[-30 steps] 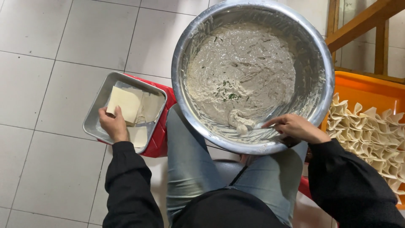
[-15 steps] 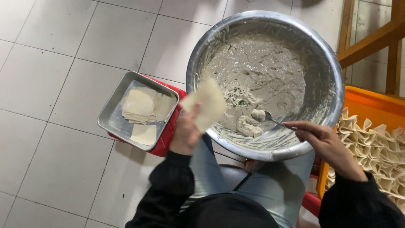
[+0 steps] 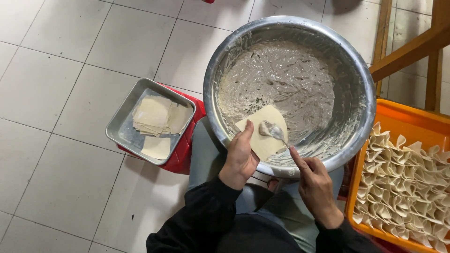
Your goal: The person scoops filling from a large metal bowl onto square wrappers, folds them into dumplings, and places them into an orange tray. The process is repeated continuously throughout the clip.
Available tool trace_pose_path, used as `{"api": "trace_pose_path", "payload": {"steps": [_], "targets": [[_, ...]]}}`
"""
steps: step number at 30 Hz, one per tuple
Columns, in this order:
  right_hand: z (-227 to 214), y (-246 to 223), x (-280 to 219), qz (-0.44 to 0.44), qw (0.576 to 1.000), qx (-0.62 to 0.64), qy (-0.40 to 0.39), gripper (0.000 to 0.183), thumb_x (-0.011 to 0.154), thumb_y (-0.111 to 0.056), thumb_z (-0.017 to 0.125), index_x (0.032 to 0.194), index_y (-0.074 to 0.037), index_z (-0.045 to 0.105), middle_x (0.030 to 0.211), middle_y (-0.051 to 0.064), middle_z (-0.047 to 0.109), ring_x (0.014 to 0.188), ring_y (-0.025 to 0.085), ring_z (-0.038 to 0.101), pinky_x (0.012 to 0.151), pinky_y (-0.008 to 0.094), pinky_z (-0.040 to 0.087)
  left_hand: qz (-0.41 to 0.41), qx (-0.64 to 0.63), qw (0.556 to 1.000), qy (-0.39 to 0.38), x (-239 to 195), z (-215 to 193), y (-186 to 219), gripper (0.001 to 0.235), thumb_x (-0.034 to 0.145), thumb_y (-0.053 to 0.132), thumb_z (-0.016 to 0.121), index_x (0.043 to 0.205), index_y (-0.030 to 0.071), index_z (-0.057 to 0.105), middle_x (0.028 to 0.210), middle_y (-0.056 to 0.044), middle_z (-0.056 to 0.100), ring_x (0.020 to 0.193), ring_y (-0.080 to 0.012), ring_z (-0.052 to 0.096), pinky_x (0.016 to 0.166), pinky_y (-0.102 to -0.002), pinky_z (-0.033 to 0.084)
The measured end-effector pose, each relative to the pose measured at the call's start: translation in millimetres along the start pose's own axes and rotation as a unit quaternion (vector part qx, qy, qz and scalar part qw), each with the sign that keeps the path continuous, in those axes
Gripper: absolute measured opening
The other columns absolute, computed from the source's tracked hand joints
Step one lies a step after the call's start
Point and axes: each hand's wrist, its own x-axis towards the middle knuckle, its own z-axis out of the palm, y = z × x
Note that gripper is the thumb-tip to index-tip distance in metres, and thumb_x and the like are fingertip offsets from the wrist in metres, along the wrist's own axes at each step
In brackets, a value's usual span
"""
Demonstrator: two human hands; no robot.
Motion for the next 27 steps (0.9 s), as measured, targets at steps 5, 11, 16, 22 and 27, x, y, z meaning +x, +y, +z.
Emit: {"api": "trace_pose_path", "payload": {"steps": [5,11,16,22,27], "targets": [[-13,19,1,-0.014,0.998,-0.066,0.003,0.071,0.097,0.008,0.058,0.158,-0.025,0.044,0.1,0.011,0.062,0.085,0.024,0.056,0.073,0.038,0.055,0.038,0.03,0.999,-0.004,11,-18,7,0.045,0.105,0.036,0.051,0.135,0.004,0.062,0.127,-0.019,0.07,0.112,-0.0336,0.069,0.094,-0.049,0.058],[-42,-3,24,0.003,0.999,-0.03,0.041,0.063,0.098,0.01,0.058,0.153,-0.021,0.055,0.098,0.01,0.061,0.088,0.024,0.055,0.082,0.039,0.052,0.047,0.073,0.996,-0.012,5,-20,14,0.047,0.103,0.035,0.052,0.137,0.004,0.061,0.128,-0.019,0.07,0.113,-0.0342,0.068,0.095,-0.049,0.058],[-28,-6,31,0.003,0.999,-0.019,0.027,0.057,0.102,0.003,0.057,0.154,-0.022,0.053,0.099,0.01,0.061,0.087,0.023,0.056,0.076,0.038,0.052,0.036,0.08,0.996,-0.002,-4,-17,11,0.045,0.104,0.036,0.052,0.134,0.004,0.064,0.123,-0.017,0.072,0.11,-0.0317,0.07,0.093,-0.05,0.058],[-19,11,26,-0.053,0.991,-0.103,0.067,0.056,0.105,0.003,0.06,0.154,-0.021,0.054,0.098,0.007,0.064,0.085,0.022,0.058,0.08,0.039,0.053,0.023,0.061,0.998,-0.025,3,-31,9,0.037,0.104,0.031,0.057,0.122,0.0,0.066,0.116,-0.02,0.073,0.103,-0.0331,0.072,0.091,-0.047,0.061],[-17,34,24,-0.061,0.982,-0.166,0.06,0.05,0.107,-0.003,0.06,0.153,-0.02,0.057,0.094,0.003,0.063,0.077,0.017,0.053,0.074,0.035,0.046,0.033,0.071,0.997,-0.009,4,-34,14,0.041,0.103,0.031,0.056,0.128,0.0,0.065,0.124,-0.02,0.072,0.111,-0.0353,0.07,0.094,-0.052,0.059]]}}
